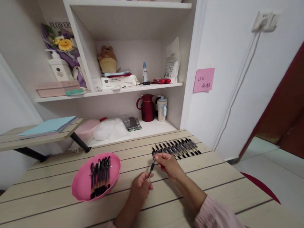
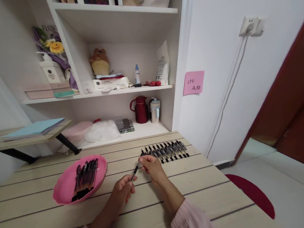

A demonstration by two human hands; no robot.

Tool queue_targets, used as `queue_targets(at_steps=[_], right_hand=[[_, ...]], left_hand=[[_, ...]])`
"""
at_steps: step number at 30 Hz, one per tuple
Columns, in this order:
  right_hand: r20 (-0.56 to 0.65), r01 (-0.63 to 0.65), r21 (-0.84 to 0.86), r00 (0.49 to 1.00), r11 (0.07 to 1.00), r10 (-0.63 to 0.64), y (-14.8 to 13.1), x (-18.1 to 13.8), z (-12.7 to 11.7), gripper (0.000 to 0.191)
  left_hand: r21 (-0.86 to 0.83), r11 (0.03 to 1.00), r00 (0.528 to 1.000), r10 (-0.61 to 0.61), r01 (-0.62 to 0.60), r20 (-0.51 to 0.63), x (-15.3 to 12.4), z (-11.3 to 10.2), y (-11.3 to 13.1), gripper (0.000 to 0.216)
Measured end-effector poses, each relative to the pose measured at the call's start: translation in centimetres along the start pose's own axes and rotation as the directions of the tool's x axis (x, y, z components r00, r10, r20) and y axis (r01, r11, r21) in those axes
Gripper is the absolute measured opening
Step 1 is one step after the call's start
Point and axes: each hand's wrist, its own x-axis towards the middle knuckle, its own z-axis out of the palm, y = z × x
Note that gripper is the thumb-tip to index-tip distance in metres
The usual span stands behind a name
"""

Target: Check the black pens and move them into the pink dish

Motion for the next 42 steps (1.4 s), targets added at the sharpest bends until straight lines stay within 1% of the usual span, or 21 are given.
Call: queue_targets(at_steps=[4, 8, 14, 17, 20, 24, 27, 29, 32, 36, 42], right_hand=[[0.036, 0.006, -0.02, 0.999, 1.0, -0.006, 0.1, -0.1, 0.0, 0.036], [0.033, 0.018, -0.027, 0.999, 0.999, -0.018, 0.2, -0.1, 0.0, 0.035], [0.019, 0.003, -0.035, 1.0, 0.999, -0.002, 0.3, -0.3, 0.2, 0.035], [0.034, -0.016, -0.053, 0.999, 0.998, 0.017, 0.4, -0.4, 0.2, 0.035], [0.065, -0.014, -0.089, 0.998, 0.996, 0.02, 0.3, -0.4, 0.2, 0.034], [0.062, 0.039, -0.138, 0.998, 0.99, -0.031, 0.1, -0.3, 0.0, 0.033], [0.068, 0.009, -0.121, 0.998, 0.993, 0.0, 0.1, -0.4, 0.1, 0.034], [0.06, -0.005, -0.13, 0.998, 0.992, 0.013, 0.2, -0.6, 0.3, 0.034], [0.069, 0.028, -0.158, 0.997, 0.987, -0.017, 0.3, -0.8, 0.7, 0.033], [0.099, 0.029, -0.126, 0.995, 0.992, -0.016, 0.1, -1.0, 0.9, 0.032], [0.221, -0.008, -0.008, 0.975, 1.0, 0.009, -0.4, -1.2, 0.3, 0.039]], left_hand=[[-0.01, 1.0, 1.0, -0.011, 0.011, -0.013, -0.2, 0.2, 0.2, 0.022], [-0.004, 1.0, 0.999, -0.03, 0.03, -0.03, -0.2, 0.3, 0.4, 0.022], [-0.019, 1.0, 0.999, -0.024, 0.024, -0.033, -0.2, 0.2, 0.3, 0.022], [-0.01, 1.0, 0.999, -0.029, 0.029, -0.027, -0.2, 0.2, 0.2, 0.023], [0.012, 1.0, 0.999, -0.013, 0.014, -0.038, -0.2, 0.2, 0.1, 0.023], [0.024, 1.0, 0.998, 0.01, -0.008, -0.055, -0.3, 0.2, 0.1, 0.025], [0.006, 1.0, 0.998, -0.006, 0.006, -0.058, -0.4, 0.2, 0.2, 0.025], [-0.001, 1.0, 0.998, 0.005, -0.005, -0.056, -0.4, 0.1, 0.2, 0.027], [-0.01, 0.999, 0.998, 0.032, -0.032, -0.059, -0.5, 0.1, 0.2, 0.029], [-0.021, 1.0, 0.998, 0.018, -0.019, -0.067, -0.4, 0.1, 0.0, 0.028], [-0.013, 1.0, 0.999, 0.025, -0.026, -0.043, -0.4, 0.2, 0.1, 0.027]])
